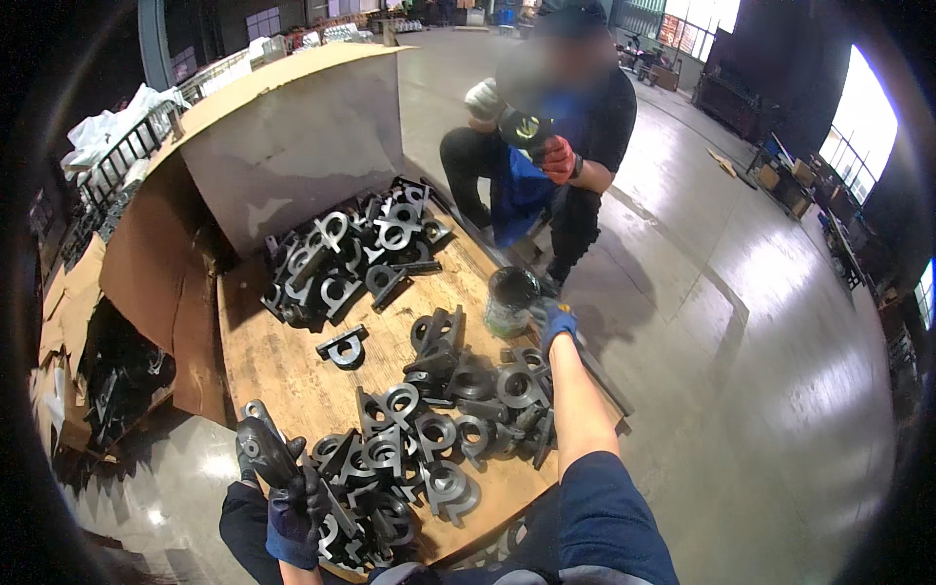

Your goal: The person sits on the floor and repeatedly picks up metal parts from a wooden table, applies black paint with a brush, and places the painted parts back on the table. Another worker is visible in the background performing a similar task.

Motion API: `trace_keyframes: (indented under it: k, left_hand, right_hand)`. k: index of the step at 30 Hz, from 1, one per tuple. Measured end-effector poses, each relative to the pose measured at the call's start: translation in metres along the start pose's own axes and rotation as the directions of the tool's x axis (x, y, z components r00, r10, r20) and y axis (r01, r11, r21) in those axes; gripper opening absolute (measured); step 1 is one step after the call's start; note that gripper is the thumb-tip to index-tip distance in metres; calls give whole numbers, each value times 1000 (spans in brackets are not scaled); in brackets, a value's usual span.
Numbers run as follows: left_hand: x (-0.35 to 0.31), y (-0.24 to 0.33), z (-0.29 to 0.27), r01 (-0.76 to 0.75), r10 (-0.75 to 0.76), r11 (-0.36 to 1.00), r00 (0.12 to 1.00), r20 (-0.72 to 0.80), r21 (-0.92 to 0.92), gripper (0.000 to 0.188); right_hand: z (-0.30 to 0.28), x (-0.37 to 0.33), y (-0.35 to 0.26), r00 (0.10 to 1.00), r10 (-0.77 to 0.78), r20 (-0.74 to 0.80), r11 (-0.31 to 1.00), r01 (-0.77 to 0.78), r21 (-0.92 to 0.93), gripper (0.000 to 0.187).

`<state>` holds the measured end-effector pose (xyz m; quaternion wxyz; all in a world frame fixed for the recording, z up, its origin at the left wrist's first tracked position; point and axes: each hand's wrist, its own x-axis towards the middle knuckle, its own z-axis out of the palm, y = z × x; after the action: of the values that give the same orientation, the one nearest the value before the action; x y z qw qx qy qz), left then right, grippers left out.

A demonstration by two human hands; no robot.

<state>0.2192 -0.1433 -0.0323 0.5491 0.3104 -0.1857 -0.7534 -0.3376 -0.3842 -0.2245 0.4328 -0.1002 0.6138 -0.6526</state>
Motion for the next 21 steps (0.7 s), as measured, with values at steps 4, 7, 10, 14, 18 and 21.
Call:
trace_keyframes:
  k: [4, 7, 10, 14, 18, 21]
  left_hand:
    - [-19, 18, -7, -154, 154, 988, 985, 79, -9, 61]
    - [-13, 25, 43, -107, 118, 984, 991, -71, 144, 57]
    - [-24, 51, 68, -210, 191, 975, 957, 217, 67, 58]
    - [-49, 69, 88, -204, 184, 978, 936, 299, 39, 53]
    - [-74, 66, 95, -344, 295, 929, 911, 290, 135, 66]
    - [-88, 54, 103, -393, 343, 869, 916, 207, 301, 67]
  right_hand:
    - [28, -35, -13, 978, -66, 196, 998, 67, 2, 29]
    - [-5, -75, -30, 893, -95, 440, 993, 53, 107, 29]
    - [28, -152, -46, 741, -151, 655, 922, -133, 363, 30]
    - [79, -312, -91, 635, -182, 751, 843, -292, 452, 29]
    - [100, -426, -114, 485, -24, 874, 668, -643, 374, 33]
    - [96, -465, -118, 425, -353, 834, 935, 133, 328, 34]
